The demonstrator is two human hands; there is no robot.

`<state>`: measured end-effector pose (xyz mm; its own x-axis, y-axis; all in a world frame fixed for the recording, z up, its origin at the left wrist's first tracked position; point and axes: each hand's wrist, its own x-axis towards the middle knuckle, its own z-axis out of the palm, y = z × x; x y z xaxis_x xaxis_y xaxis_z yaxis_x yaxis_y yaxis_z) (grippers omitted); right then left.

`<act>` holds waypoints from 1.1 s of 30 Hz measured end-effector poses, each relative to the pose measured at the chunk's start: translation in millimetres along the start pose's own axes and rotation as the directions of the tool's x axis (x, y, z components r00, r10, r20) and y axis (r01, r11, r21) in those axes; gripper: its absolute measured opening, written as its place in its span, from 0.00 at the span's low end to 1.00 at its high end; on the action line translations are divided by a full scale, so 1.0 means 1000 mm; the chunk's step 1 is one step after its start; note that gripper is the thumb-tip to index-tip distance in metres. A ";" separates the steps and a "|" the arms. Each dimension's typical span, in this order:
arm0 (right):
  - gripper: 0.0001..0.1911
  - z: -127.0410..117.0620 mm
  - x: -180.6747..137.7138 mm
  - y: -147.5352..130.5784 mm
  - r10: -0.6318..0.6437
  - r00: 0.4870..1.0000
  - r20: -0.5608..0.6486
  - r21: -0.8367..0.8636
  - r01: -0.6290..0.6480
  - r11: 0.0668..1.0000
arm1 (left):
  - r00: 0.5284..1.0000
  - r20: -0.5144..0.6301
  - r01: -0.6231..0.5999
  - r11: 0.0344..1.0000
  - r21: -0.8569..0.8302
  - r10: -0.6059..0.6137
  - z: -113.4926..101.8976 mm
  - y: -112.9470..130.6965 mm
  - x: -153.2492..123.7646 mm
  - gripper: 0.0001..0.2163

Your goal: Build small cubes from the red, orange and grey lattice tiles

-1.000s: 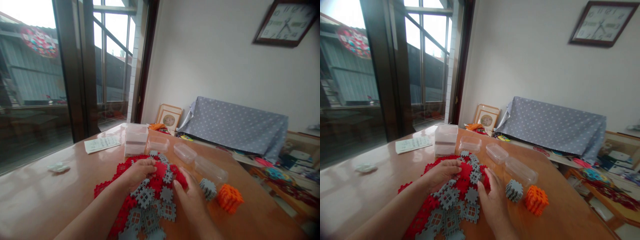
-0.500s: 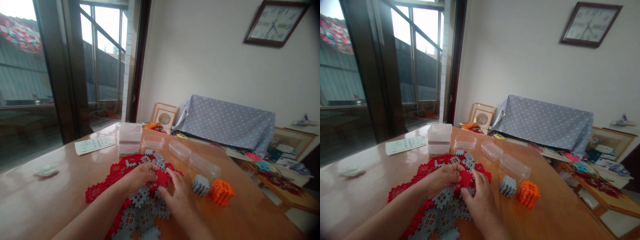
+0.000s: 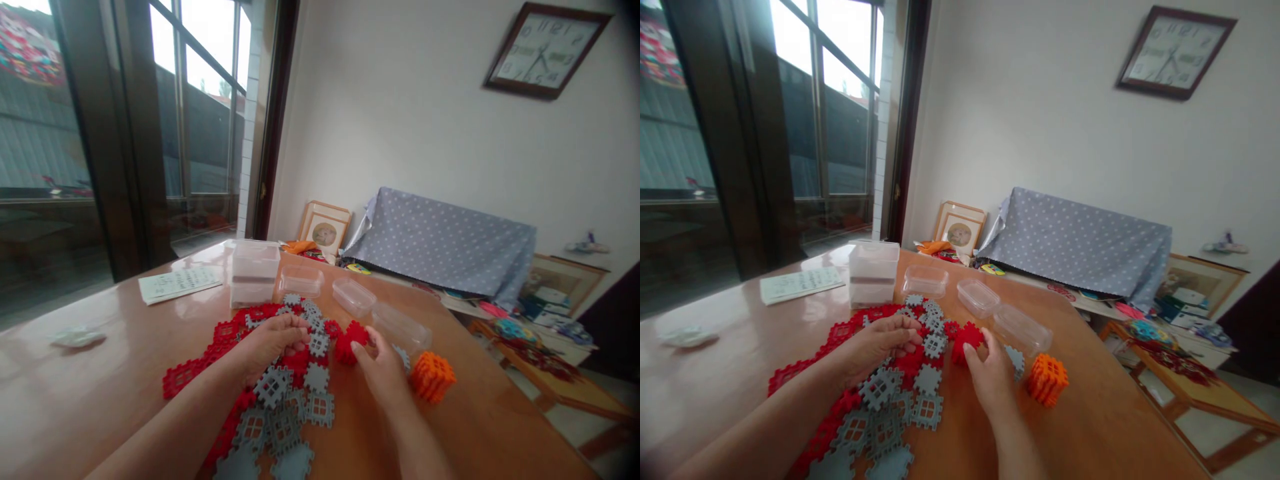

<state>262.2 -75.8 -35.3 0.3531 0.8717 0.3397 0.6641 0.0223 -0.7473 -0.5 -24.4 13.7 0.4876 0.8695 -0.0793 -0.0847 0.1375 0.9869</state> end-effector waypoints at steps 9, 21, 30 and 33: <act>0.33 0.008 -0.003 0.006 -0.062 0.995 0.084 -0.103 0.071 0.992 | 1.000 0.009 -0.017 0.999 0.031 0.017 -0.002 -0.005 0.002 0.13; 0.38 0.021 0.003 0.033 -0.013 0.995 0.102 0.063 0.007 0.998 | 1.000 0.028 -0.009 0.999 0.052 0.008 0.001 -0.011 0.005 0.12; 0.42 0.033 -0.003 0.027 0.239 0.970 0.042 0.419 -0.234 0.877 | 0.993 0.066 0.109 0.955 -0.274 -0.095 0.023 -0.007 -0.001 0.30; 0.38 0.038 -0.005 0.027 0.212 0.977 0.019 0.482 -0.195 0.854 | 0.981 0.114 0.186 0.924 -0.333 -0.157 0.037 -0.004 -0.001 0.37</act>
<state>253.3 -61.3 -78.3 0.4732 0.8658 0.1628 0.1807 0.0854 -0.9798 31.6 -43.9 15.2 0.5910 0.7772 -0.2163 -0.2765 0.4470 0.8507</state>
